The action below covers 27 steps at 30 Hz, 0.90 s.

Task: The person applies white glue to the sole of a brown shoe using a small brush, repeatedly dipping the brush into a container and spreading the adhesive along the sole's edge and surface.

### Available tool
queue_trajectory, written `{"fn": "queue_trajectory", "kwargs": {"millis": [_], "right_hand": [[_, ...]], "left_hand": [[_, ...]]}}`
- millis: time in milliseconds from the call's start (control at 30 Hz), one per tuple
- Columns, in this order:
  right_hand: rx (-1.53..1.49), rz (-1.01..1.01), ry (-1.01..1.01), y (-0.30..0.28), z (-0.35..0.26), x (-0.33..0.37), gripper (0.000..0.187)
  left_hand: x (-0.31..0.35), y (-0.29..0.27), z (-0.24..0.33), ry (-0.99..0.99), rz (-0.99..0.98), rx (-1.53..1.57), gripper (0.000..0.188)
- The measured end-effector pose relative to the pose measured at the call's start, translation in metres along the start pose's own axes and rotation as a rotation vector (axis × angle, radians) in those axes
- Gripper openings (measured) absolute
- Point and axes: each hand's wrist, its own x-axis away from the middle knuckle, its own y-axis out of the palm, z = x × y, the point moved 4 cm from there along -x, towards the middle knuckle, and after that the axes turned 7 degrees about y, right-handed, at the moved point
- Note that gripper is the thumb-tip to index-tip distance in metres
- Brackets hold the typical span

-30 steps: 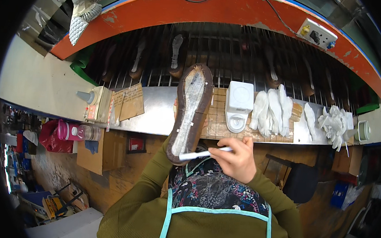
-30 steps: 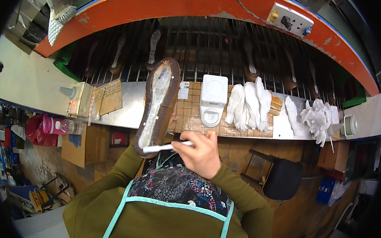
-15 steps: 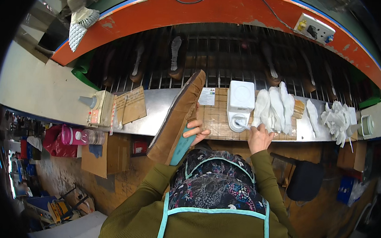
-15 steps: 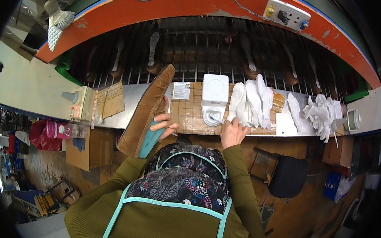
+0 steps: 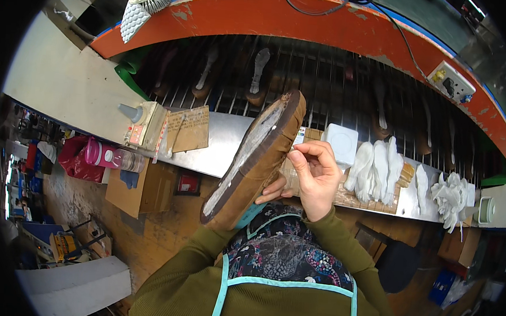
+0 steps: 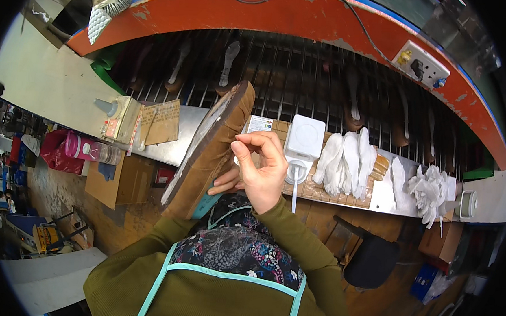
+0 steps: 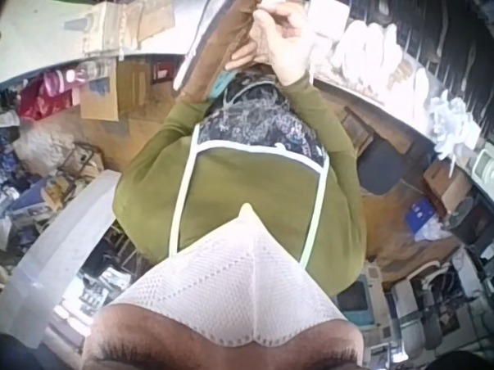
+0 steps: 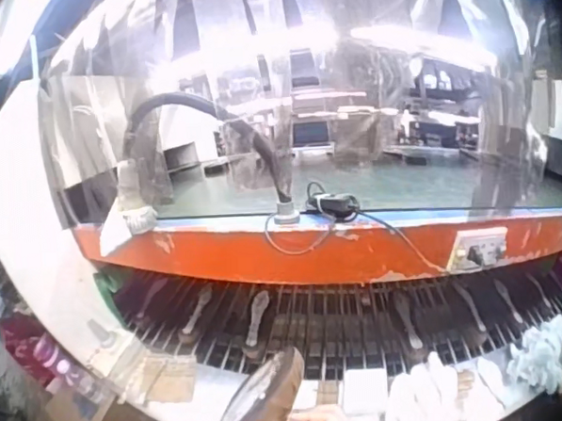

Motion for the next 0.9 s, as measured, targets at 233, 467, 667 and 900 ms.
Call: {"fn": "queue_trajectory", "kwargs": {"millis": [233,467,667,900], "right_hand": [[0.132,0.045,-0.091,0.008,-0.005,-0.007,0.007],[0.303,-0.021,-0.17,0.021,-0.017,-0.019,0.009],[-0.464,0.106,-0.575,-0.032,-0.078,-0.051,0.021],[0.306,-0.013,-0.402,-0.008,-0.042,-0.024,0.013]], "left_hand": [[0.011,-0.014,0.008,-0.19,-0.162,-0.118,0.053],[0.032,-0.02,0.014,-0.159,-0.066,-0.306,0.048],[0.005,0.014,0.004,-0.021,0.084,-0.352,0.044],[0.008,0.02,0.0,0.077,0.269,-0.31,0.046]]}}
